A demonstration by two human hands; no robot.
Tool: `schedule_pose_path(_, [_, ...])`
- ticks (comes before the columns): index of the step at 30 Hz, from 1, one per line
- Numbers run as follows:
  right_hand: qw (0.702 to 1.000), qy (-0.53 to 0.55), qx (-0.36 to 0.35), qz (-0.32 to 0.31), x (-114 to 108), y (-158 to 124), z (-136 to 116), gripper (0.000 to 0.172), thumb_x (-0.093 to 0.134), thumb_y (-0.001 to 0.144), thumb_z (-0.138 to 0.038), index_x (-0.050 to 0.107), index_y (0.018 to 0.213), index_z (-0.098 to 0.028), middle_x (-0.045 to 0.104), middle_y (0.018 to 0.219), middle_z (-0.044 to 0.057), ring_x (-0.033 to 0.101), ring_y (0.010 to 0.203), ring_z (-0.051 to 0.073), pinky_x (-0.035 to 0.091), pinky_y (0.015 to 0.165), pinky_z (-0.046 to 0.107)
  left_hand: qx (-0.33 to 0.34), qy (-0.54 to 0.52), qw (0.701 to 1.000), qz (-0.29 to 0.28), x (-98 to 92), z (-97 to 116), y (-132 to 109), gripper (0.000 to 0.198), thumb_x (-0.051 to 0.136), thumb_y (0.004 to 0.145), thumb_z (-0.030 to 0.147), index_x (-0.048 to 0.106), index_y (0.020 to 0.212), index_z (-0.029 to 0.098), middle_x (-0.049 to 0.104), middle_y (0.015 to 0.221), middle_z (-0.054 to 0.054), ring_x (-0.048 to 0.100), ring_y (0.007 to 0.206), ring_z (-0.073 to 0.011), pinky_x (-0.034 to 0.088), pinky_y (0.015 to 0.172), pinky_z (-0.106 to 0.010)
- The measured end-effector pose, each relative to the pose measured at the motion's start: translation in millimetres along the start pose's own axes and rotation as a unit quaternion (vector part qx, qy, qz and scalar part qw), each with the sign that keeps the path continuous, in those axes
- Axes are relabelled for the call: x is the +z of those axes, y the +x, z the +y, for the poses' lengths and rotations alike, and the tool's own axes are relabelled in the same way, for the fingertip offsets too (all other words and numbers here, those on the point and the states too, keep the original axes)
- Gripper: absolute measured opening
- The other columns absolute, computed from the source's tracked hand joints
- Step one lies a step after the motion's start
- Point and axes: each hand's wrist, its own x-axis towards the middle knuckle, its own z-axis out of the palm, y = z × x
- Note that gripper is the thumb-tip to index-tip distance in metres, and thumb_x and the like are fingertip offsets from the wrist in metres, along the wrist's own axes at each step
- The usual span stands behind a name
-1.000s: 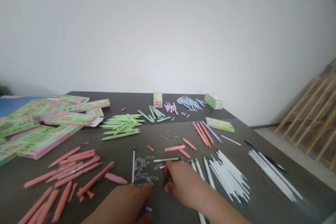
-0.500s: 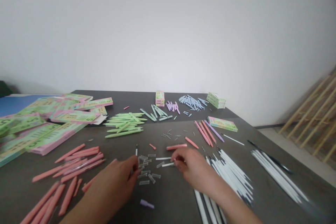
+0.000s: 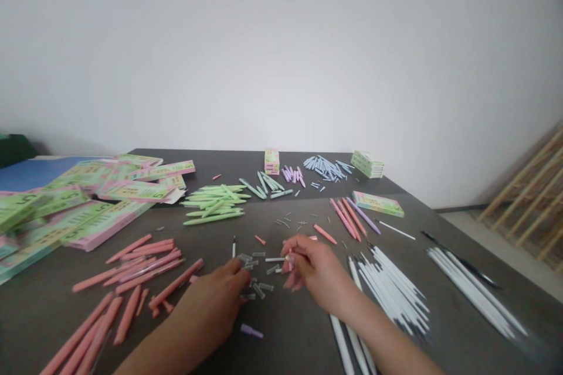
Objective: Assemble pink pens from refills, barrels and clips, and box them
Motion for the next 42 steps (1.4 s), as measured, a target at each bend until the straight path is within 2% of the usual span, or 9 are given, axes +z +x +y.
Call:
schedule_pose_path(3, [0.999,-0.015,-0.009,-0.039,0,-3,-6,0.023,0.039,0.084,-0.016,0.061,0.091,-0.018,0.056,0.072,0.0,0.054,0.049,0.009,0.044,0.042,0.019,0.038,0.007,0.999,-0.001,6.6,-2,3,0.023,0.045,0.076,0.011,0.062,0.086,0.023,0.062,0.103,-0.005,0.064,0.088,-0.0204,0.047,0.07,-0.029])
schedule_pose_path(7, [0.999,-0.034,-0.029,-0.006,4,-7,-10,0.036,0.048,0.078,-0.009,0.058,0.109,-0.024,0.053,0.07,-0.003,0.051,0.051,0.009,0.038,0.037,0.015,0.058,0.031,0.998,0.01,12.0,-4,7,0.026,0.038,0.079,0.009,0.061,0.082,0.021,0.063,0.097,-0.006,0.065,0.078,-0.0198,0.046,0.061,-0.028])
schedule_pose_path(9, [1.0,0.015,0.004,-0.005,8,-7,-10,0.034,0.054,0.072,-0.007,0.057,0.103,-0.022,0.053,0.065,-0.005,0.053,0.051,0.011,0.038,0.036,0.016,0.068,0.021,0.997,0.011,12.6,-4,7,0.028,0.038,0.078,0.008,0.062,0.086,0.022,0.064,0.098,-0.006,0.065,0.08,-0.0193,0.045,0.062,-0.027])
schedule_pose_path(13, [0.997,0.066,0.044,0.01,11,-6,-12,0.011,0.061,0.068,-0.006,0.059,0.069,-0.016,0.059,0.057,-0.004,0.057,0.051,0.011,0.043,0.046,0.019,0.049,-0.026,0.998,0.028,3.7,-1,3,0.023,0.041,0.079,0.013,0.062,0.083,0.021,0.067,0.088,-0.004,0.065,0.077,-0.0193,0.043,0.064,-0.027])
schedule_pose_path(17, [0.996,-0.005,-0.088,0.01,6,-11,-23,0.009,0.067,0.071,-0.01,0.071,0.068,-0.017,0.068,0.064,0.001,0.061,0.06,0.012,0.043,0.056,0.021,0.009,-0.113,0.991,0.065,-12.7,1,-3,0.018,0.044,0.079,0.022,0.062,0.078,0.021,0.064,0.061,0.002,0.059,0.057,-0.0156,0.035,0.051,-0.023])
schedule_pose_path(20, [0.985,-0.025,-0.172,0.016,6,-16,-28,0.013,0.063,0.076,-0.009,0.073,0.077,-0.019,0.072,0.077,0.003,0.065,0.073,0.014,0.046,0.065,0.022,0.018,-0.165,0.983,0.077,-19.3,1,-6,0.017,0.047,0.079,0.028,0.062,0.078,0.02,0.059,0.055,0.005,0.052,0.049,-0.0118,0.029,0.045,-0.021])
schedule_pose_path(26, [0.982,-0.021,-0.177,0.07,8,-22,-26,0.002,0.07,0.073,-0.017,0.07,0.072,-0.019,0.07,0.063,0.0,0.062,0.055,0.012,0.043,0.05,0.02,0.048,-0.173,0.98,0.083,-20.0,2,-10,0.019,0.045,0.08,0.027,0.064,0.079,0.023,0.059,0.058,0.004,0.05,0.051,-0.0109,0.03,0.047,-0.02])
schedule_pose_path(33, [0.946,-0.093,-0.298,0.09,1,-22,-36,0.008,0.067,0.077,-0.011,0.073,0.078,-0.017,0.073,0.075,0.003,0.067,0.069,0.013,0.048,0.078,0.025,0.042,-0.157,0.983,0.081,-19.8,-1,-15,0.019,0.045,0.081,0.028,0.064,0.08,0.024,0.061,0.061,0.003,0.052,0.055,-0.0129,0.032,0.05,-0.022])
schedule_pose_path(42, [0.945,-0.079,-0.305,0.089,1,-22,-33,0.025,0.056,0.078,0.0,0.074,0.086,-0.016,0.074,0.083,0.004,0.068,0.079,0.012,0.051,0.078,0.02,0.04,-0.175,0.98,0.089,-21.2,0,-14,0.021,0.045,0.081,0.03,0.063,0.079,0.022,0.058,0.059,0.003,0.049,0.051,-0.0122,0.031,0.047,-0.022])
